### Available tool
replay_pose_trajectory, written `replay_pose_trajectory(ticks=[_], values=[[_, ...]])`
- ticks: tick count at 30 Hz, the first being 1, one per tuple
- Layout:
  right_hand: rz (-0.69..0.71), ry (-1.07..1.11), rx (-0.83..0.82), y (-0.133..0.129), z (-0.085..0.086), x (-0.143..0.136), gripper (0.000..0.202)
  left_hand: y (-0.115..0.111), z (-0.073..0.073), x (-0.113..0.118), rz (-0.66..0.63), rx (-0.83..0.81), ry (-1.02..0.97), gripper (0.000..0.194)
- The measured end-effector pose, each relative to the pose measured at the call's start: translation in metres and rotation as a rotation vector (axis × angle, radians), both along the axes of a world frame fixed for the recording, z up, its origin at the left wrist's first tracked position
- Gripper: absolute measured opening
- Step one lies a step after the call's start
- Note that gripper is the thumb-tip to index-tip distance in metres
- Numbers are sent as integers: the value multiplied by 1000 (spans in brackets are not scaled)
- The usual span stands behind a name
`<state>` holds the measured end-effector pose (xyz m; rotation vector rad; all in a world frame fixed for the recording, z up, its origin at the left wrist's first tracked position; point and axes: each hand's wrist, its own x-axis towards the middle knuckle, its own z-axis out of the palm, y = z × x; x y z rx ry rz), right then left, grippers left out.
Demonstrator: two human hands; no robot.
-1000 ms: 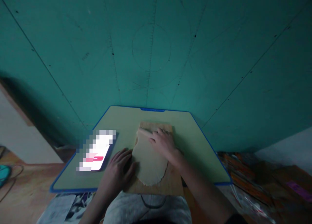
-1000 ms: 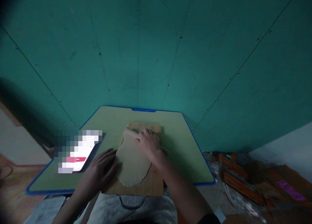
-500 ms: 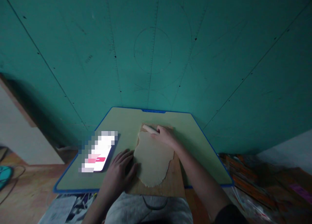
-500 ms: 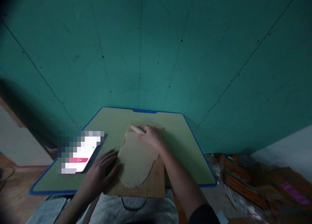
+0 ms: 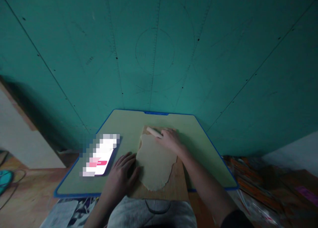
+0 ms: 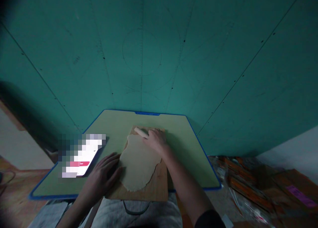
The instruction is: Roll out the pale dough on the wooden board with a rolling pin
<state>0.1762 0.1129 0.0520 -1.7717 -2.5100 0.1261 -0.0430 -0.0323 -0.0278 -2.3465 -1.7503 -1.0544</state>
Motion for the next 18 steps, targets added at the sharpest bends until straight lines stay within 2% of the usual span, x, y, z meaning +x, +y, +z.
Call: replay_pose_trajectory(ticks=[6,13,18], values=[[-32,-8,-3,-2,0,4,37,-1,4,0,-1,-16,22,38],[-77,12,-36,-6,4,9,33,0,2,-1,-14,-16,-8,35],[-148,40,-46,0,8,25,34,0,1,-1,-4,-9,3,35]])
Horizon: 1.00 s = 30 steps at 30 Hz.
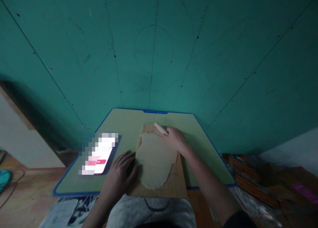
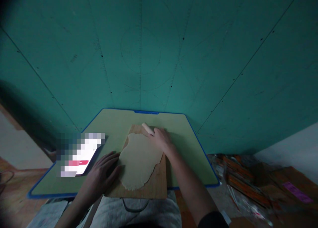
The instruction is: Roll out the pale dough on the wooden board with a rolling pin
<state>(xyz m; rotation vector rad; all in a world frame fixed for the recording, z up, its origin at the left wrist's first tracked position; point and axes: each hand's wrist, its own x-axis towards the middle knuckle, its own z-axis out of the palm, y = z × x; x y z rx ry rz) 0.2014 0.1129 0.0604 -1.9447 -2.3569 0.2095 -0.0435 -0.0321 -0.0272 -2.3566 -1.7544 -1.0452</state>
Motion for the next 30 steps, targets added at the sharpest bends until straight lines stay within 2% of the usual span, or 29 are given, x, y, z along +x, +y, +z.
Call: replay_pose_trajectory(ticks=[4,8,10,14,16,18,20,23,27,30], values=[[-83,14,9,6,5,21,38,0,1,0,-13,0,26,37],[-62,37,9,-6,5,26,34,0,0,-1,-20,-8,1,35],[-4,54,11,-23,4,19,28,0,0,-1,-15,-2,-6,35],[232,72,84,-65,-1,-6,20,0,-1,-1,-20,9,-3,38],[313,55,124,-80,-8,-16,23,-1,0,-1,-18,6,-10,40],[362,41,154,-83,-16,-21,32,-1,0,-1,-11,-1,-28,41],[371,30,193,-73,-22,-23,43,-2,-1,-2,-16,-13,-42,39],[302,-1,233,-39,-22,-22,52,-1,-3,-3,-18,-19,-38,37],[193,-59,166,14,-5,-17,51,0,-3,-2,-15,9,-14,40],[208,-80,141,29,4,-12,43,1,0,-1,-17,22,-2,39]])
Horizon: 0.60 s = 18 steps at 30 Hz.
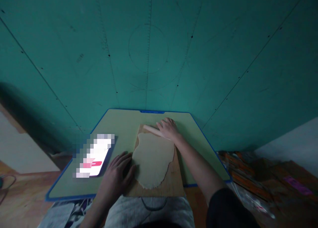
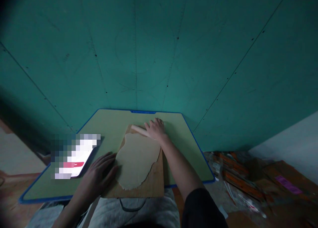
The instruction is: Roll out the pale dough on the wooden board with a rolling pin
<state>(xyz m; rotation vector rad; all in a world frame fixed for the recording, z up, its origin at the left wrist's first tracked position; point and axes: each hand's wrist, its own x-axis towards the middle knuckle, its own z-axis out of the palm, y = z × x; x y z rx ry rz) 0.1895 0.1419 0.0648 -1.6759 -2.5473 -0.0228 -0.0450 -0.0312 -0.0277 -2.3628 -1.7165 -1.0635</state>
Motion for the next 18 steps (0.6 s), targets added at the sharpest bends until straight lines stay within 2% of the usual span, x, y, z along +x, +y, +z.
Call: replay_pose_trajectory(ticks=[3,5,8,9,12,15,18], values=[[32,-20,-19,-17,-6,-1,36,-1,3,1,1,6,-8,36],[42,19,-10,-45,-16,-5,40,-1,5,2,-12,8,-21,33],[178,123,4,-98,-30,-8,43,-2,5,4,-15,17,-41,32],[183,150,-1,-114,-33,-7,42,-2,5,5,-9,18,-49,32],[218,198,34,-142,-38,-3,43,-3,3,7,4,12,-62,33],[240,163,60,-131,-39,-4,48,-3,3,7,1,22,-43,35],[203,90,65,-87,-34,-12,51,-3,3,6,4,34,-14,39]])
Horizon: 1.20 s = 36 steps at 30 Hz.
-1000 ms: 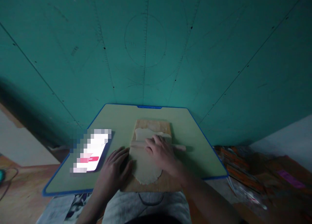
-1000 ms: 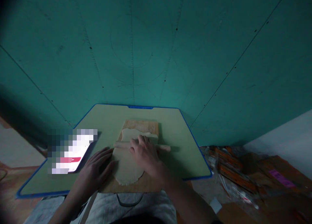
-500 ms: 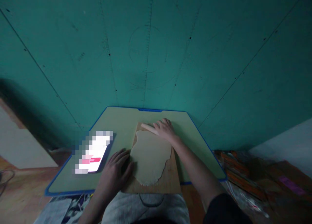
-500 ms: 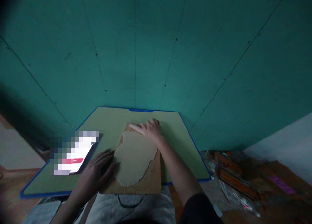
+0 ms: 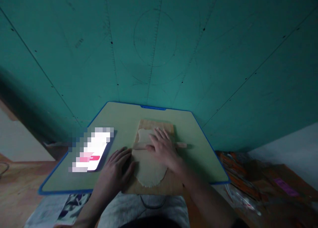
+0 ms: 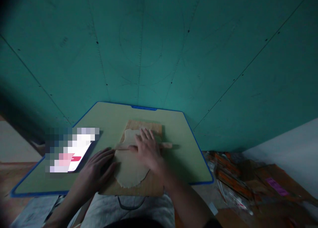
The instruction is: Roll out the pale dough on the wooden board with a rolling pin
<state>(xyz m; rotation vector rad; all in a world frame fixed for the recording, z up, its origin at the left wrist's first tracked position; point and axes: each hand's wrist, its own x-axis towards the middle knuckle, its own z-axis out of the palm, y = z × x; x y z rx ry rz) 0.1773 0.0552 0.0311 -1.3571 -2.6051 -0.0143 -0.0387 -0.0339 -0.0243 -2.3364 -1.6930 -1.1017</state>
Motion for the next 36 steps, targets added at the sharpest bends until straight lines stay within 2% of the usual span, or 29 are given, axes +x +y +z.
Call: replay_pose_trajectory(ticks=[3,4,7,9,11,15,17,18,20,23,26,29,32,36], values=[[-90,-71,-48,52,14,-11,53,1,1,-2,-5,-16,9,38],[-102,-98,-72,66,19,-13,47,1,1,-2,-10,-25,7,37],[-79,-127,-104,82,29,-18,35,1,2,-4,-24,-43,-5,35],[-90,-116,-106,67,28,-19,37,1,3,-4,-32,-36,0,35],[-104,-75,-91,33,21,-17,49,0,5,-3,-32,-21,7,34],[90,-5,-37,-50,7,-5,74,-1,9,-1,-24,-6,4,33],[173,8,-28,-72,3,2,80,-1,10,-1,-31,-2,21,34],[191,9,-26,-74,2,5,80,-1,10,-1,-32,0,32,35],[177,1,-21,-61,1,6,77,-1,11,-2,-30,2,49,35],[48,-9,-18,-11,6,2,64,-1,11,-3,-25,0,58,37],[-80,-13,-95,43,15,-2,51,-2,11,-2,-26,3,68,40],[-134,-8,-151,67,20,-4,47,-2,13,-2,-17,-16,82,42],[-99,0,-129,49,15,-6,48,-4,12,-2,-18,-50,85,44],[37,32,-13,-16,5,-8,62,-4,9,-2,-19,-78,48,47]])
